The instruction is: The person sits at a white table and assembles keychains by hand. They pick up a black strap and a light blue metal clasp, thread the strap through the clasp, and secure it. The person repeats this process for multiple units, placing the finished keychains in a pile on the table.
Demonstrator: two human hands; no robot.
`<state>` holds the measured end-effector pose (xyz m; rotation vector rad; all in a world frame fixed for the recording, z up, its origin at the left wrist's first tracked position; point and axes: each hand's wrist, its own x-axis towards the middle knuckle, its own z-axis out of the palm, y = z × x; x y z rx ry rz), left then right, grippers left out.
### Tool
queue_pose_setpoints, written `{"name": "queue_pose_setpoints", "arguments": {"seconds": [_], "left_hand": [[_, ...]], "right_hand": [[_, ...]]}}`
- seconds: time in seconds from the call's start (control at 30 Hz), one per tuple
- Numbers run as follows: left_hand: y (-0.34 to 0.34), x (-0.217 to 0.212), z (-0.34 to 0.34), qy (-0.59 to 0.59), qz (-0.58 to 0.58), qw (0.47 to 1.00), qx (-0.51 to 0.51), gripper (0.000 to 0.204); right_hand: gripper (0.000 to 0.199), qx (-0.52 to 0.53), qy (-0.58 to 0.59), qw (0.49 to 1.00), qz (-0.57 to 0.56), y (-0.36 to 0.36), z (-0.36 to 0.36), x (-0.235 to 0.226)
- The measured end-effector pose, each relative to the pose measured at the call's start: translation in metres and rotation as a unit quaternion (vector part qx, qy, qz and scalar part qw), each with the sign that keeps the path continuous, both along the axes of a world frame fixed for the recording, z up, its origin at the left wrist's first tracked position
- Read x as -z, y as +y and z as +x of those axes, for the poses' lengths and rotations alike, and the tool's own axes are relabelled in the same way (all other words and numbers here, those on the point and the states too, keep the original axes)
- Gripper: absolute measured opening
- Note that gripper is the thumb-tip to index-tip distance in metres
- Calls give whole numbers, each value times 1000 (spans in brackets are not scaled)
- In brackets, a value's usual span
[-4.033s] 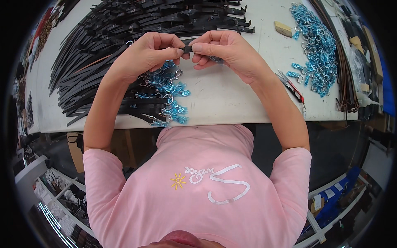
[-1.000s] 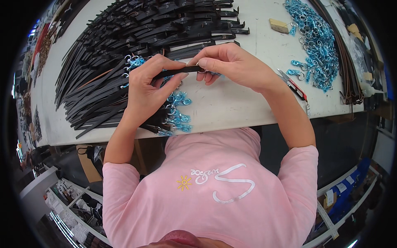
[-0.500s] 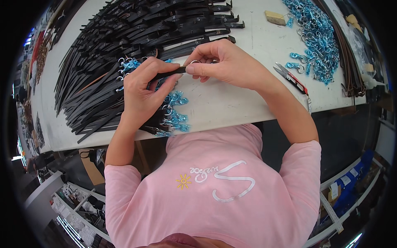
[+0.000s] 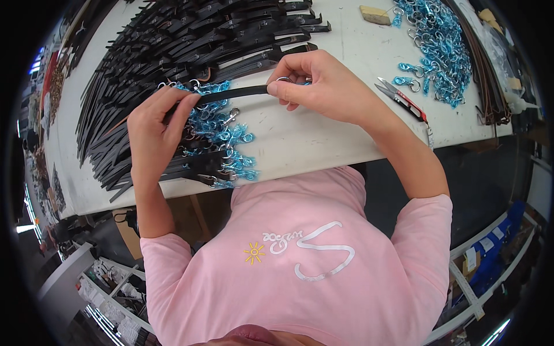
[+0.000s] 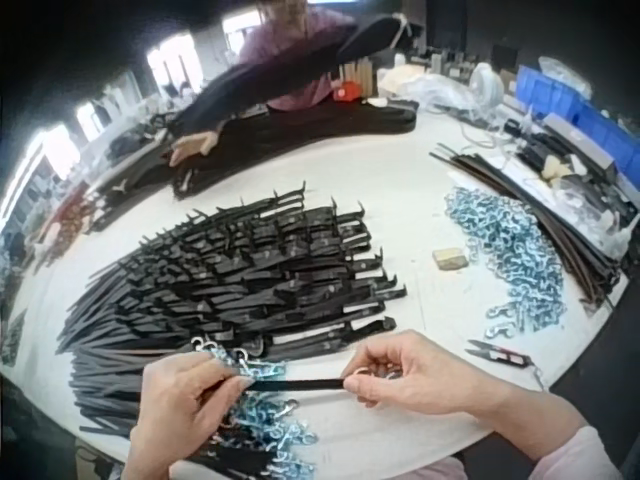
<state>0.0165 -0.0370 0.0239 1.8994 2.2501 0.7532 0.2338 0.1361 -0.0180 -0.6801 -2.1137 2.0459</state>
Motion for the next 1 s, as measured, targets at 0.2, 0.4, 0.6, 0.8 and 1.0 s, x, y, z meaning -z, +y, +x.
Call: {"name": "queue_pose_setpoints", "arguments": {"seconds": [0.2,0.4,0.6,0.8,1.0], "left_hand": [[16,15,26,-33,-12,997,70,11],[45,23,38,-216,-169,954,117,21],[48,31,35,-317,-209,917,121,22],[50,36,31,-339,-211,907,134,23],[63,46,35,-382,-245,882,127,24]], "right_hand": [[19,0,-11,999,-35,2,7,5],[22,3,-27,999,-33,4,15,13],[24,9,-34,999,-32,3,17,19],[25,7,-29,999,-32,6,15,23],[24,-7,-40,999,-12,5,16,23]]}}
